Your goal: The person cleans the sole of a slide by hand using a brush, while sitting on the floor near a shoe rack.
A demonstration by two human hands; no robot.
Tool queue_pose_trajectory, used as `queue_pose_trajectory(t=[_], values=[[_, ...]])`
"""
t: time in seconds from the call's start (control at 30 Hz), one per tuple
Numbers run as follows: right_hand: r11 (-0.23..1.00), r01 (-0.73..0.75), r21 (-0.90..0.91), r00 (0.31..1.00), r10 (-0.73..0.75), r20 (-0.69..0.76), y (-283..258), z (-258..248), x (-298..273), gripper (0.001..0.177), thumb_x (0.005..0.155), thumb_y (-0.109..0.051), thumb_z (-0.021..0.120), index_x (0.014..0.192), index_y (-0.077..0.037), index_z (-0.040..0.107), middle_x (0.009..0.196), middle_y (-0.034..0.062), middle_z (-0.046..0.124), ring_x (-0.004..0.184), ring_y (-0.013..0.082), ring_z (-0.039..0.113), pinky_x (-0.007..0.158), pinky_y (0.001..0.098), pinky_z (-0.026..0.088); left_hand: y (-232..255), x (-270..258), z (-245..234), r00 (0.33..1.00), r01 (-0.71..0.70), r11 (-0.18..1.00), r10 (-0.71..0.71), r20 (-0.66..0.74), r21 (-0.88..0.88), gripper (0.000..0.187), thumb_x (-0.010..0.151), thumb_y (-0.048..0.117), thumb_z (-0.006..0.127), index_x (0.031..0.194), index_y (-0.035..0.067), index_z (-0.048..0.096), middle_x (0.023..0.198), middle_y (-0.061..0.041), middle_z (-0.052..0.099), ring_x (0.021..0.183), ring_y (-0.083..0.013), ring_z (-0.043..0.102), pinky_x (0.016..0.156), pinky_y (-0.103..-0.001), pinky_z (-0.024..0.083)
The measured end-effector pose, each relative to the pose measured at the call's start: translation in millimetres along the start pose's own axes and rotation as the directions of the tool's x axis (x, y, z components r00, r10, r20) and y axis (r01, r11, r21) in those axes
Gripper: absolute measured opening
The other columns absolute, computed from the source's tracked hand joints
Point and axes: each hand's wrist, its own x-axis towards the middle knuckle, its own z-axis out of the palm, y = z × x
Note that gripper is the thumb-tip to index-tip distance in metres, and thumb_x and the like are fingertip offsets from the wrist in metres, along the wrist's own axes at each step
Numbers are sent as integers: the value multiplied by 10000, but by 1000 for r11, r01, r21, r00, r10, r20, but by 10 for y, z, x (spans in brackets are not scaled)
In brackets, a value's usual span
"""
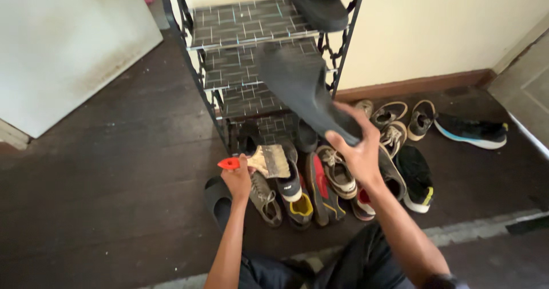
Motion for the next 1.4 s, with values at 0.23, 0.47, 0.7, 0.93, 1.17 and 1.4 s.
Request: queue_pose_trajectory(t=[0.23,0.47,0.7,0.93,1.17,1.4], values=[[927,216,-308,943,-280,-182,-9,278,894,511,797,-394,862,1170,-58,766,1272,200,665,1188,337,664,1042,449,521,40,27,45,993,-113,990,116,-19,87,265,976,159,682,833,-63,705,657,-58,687,559,-110,639,531,-273,506],[896,183,-404,925,-297,-239,208,774,1625,531,776,-392,907,1149,-42,765,1288,210,565,1216,398,518,1019,519,470,16,46,189,997,-72,997,73,20,-20,229,981,152,670,902,-49,746,673,-50,687,574,-103,616,547,-261,476],[861,102,-498,924,-268,-274,395,1286,2059,460,752,-343,908,1101,-73,779,1333,140,530,1140,390,474,900,524,473,69,122,269,999,14,999,-12,51,-34,208,948,139,688,872,-53,707,645,-69,682,513,-142,659,479,-275,487],[833,47,-551,907,-267,-326,505,1631,2306,453,741,-360,919,1081,-89,789,1353,109,477,1151,388,425,931,572,413,134,380,199,994,-54,996,47,94,66,218,944,146,704,865,-54,740,618,-96,697,513,-128,649,492,-265,493],[800,24,-600,910,-266,-318,625,1739,2335,576,746,-399,918,1177,-76,714,1356,160,450,1187,401,420,933,579,390,87,405,152,994,-1,1000,-1,106,24,213,942,141,697,867,-55,738,637,-71,692,522,-117,648,494,-263,494],[842,141,-520,944,-273,-187,706,1565,2281,729,766,-232,862,1397,-54,543,1397,215,434,1260,440,435,997,576,404,28,392,260,987,50,999,-51,150,7,205,944,144,714,871,-47,733,615,-55,672,520,-106,631,496,-255,474]])
